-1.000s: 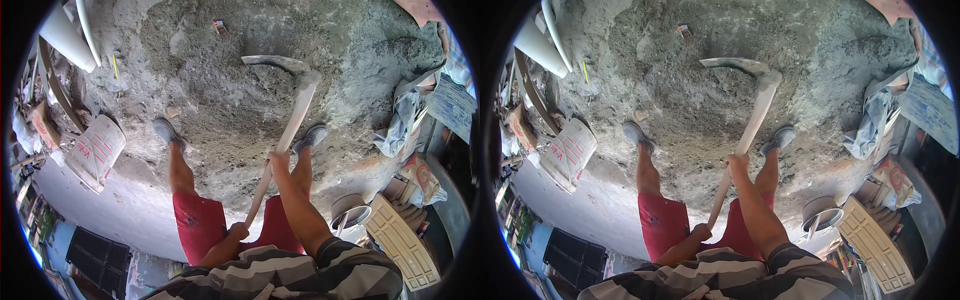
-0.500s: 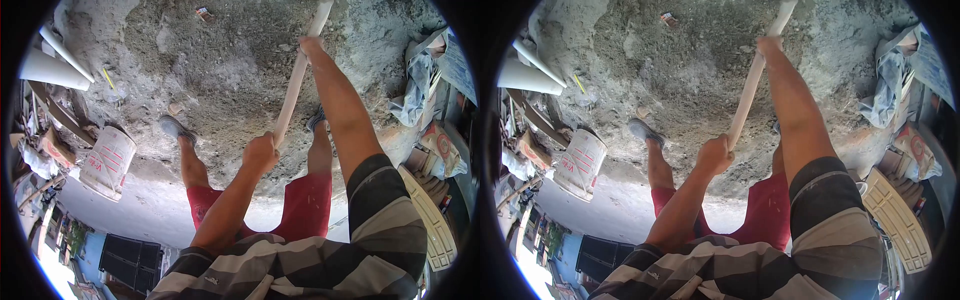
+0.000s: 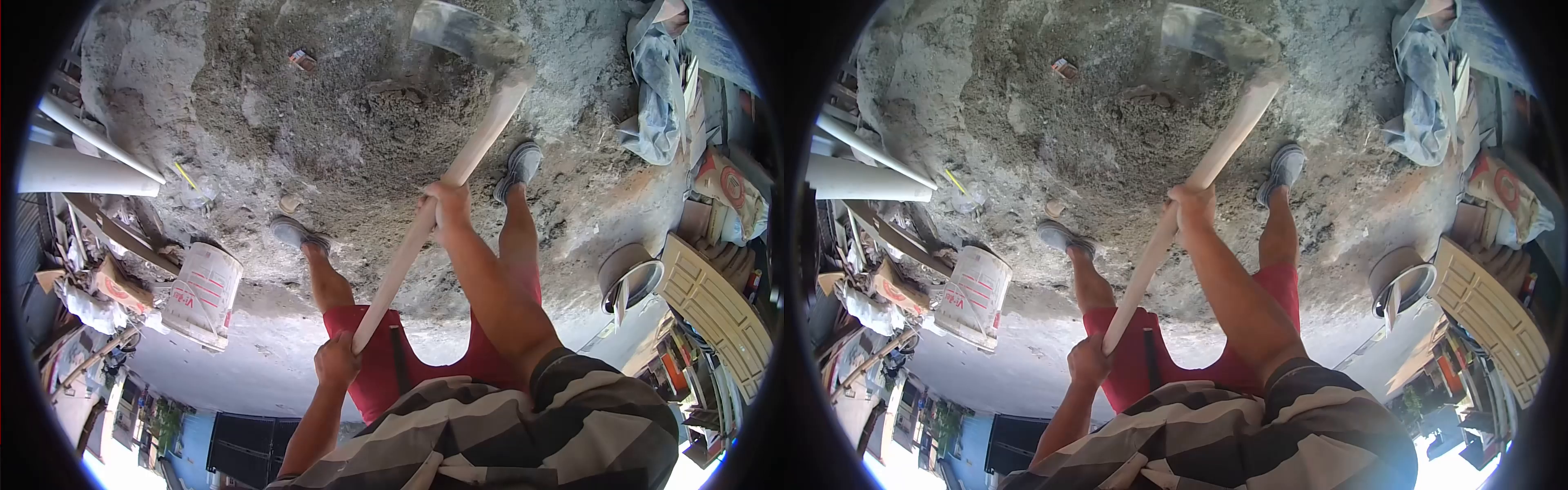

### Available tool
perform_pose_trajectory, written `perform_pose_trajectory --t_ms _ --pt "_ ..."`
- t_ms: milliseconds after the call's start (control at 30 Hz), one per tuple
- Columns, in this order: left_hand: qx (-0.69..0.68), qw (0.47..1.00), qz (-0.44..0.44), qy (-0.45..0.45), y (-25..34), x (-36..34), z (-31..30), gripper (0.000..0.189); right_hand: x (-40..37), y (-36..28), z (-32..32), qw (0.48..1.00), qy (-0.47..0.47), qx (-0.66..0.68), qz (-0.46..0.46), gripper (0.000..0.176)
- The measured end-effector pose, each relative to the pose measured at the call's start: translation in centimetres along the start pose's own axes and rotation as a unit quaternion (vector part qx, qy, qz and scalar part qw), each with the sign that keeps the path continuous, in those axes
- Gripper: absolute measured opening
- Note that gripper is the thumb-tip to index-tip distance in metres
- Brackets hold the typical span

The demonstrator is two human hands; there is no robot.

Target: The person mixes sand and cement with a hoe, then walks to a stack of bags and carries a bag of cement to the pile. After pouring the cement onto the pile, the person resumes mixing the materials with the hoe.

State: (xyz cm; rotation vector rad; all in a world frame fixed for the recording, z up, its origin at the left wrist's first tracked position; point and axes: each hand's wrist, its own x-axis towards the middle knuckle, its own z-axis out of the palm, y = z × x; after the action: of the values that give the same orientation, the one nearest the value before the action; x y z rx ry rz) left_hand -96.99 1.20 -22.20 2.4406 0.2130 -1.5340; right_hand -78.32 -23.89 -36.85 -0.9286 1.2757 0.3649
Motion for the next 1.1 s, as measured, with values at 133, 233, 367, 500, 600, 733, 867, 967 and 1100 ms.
perform_pose_trajectory --t_ms 133,233,367,500,600,733,867,967,1100 --pt "-0.041 0.985 0.138 0.091 12.4 11.9 -5.7 0.017 15.9 -12.5 -2.0 0.994 0.017 -0.048 -0.095 0.019" --pt "-0.071 0.983 0.156 0.066 15.7 13.5 -5.5 0.025 23.2 -13.5 -3.6 0.977 0.101 -0.172 -0.073 0.026" --pt "-0.059 0.993 0.101 -0.035 8.5 8.2 -3.7 0.024 17.3 -2.9 -1.7 0.960 0.189 -0.199 -0.058 0.046" --pt "-0.018 0.999 0.014 -0.050 -1.2 -1.0 -0.6 0.025 4.2 6.5 -0.5 0.980 0.130 -0.131 -0.069 0.048" --pt "-0.042 0.999 0.013 0.004 -10.1 -6.8 3.4 0.020 -4.4 11.7 -1.3 0.999 0.005 -0.042 0.003 0.041" --pt "-0.122 0.990 0.045 0.062 -12.7 -7.7 3.2 0.017 -10.0 7.5 0.2 0.993 -0.082 -0.060 -0.057 0.039" --pt "-0.255 0.961 0.103 -0.018 -1.6 -1.3 -3.1 0.025 -5.4 -5.8 3.8 0.968 -0.142 0.065 -0.196 0.037" --pt "-0.343 0.931 0.126 -0.004 6.5 3.0 -4.5 0.032 4.1 -13.4 5.6 0.960 -0.122 -0.093 -0.234 0.029" --pt "-0.376 0.925 0.047 -0.013 5.8 -0.6 -0.6 0.031 6.7 -4.0 5.6 0.967 -0.077 -0.221 -0.102 0.028"
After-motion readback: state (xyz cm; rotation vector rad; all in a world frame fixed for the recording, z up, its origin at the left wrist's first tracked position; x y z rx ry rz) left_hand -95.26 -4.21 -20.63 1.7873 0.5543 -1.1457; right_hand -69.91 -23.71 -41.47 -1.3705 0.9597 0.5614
